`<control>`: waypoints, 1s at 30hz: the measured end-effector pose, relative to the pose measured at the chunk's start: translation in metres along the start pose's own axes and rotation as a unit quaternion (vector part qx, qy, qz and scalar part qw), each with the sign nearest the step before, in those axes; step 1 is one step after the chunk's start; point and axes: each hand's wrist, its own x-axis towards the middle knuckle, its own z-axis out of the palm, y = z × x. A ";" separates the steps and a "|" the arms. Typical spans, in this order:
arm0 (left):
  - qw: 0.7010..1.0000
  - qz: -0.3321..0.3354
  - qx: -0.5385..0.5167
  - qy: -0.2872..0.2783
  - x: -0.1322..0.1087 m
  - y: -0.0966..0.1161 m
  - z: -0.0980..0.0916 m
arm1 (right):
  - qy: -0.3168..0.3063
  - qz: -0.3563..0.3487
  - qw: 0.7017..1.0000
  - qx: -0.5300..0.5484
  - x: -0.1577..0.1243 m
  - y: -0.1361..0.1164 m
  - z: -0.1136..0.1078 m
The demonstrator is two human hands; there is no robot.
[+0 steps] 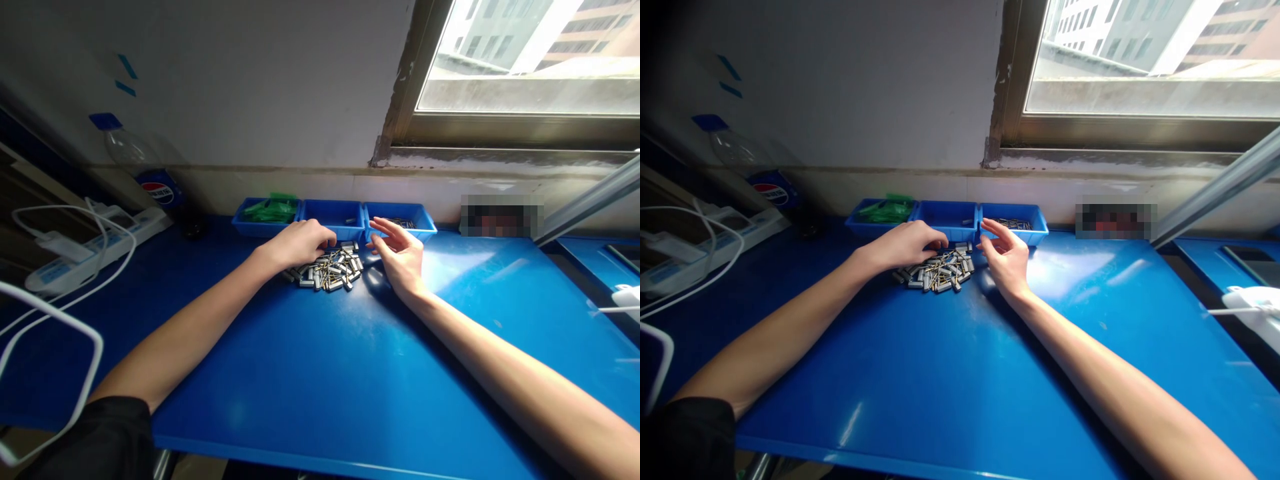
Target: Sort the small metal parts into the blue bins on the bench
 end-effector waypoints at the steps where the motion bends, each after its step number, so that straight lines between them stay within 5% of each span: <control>1: 1.000 -0.001 0.008 -0.002 0.001 0.000 0.002 | -0.006 -0.001 1.000 0.000 -0.001 -0.002 0.001; 13: 1.000 0.014 0.025 0.002 0.001 0.008 0.002 | -0.033 0.017 0.999 0.005 -0.002 -0.008 0.003; 20: 0.992 0.057 -0.064 0.092 0.003 0.005 -0.002 | -0.036 0.016 0.999 0.008 -0.002 -0.008 0.003; 24: 0.964 0.054 -0.207 0.161 0.002 0.012 -0.006 | -0.057 0.027 0.998 0.009 -0.003 -0.009 0.004; 30: 0.897 -0.020 -0.393 0.204 0.006 0.020 0.001 | -0.175 0.069 0.981 0.036 -0.007 -0.014 0.004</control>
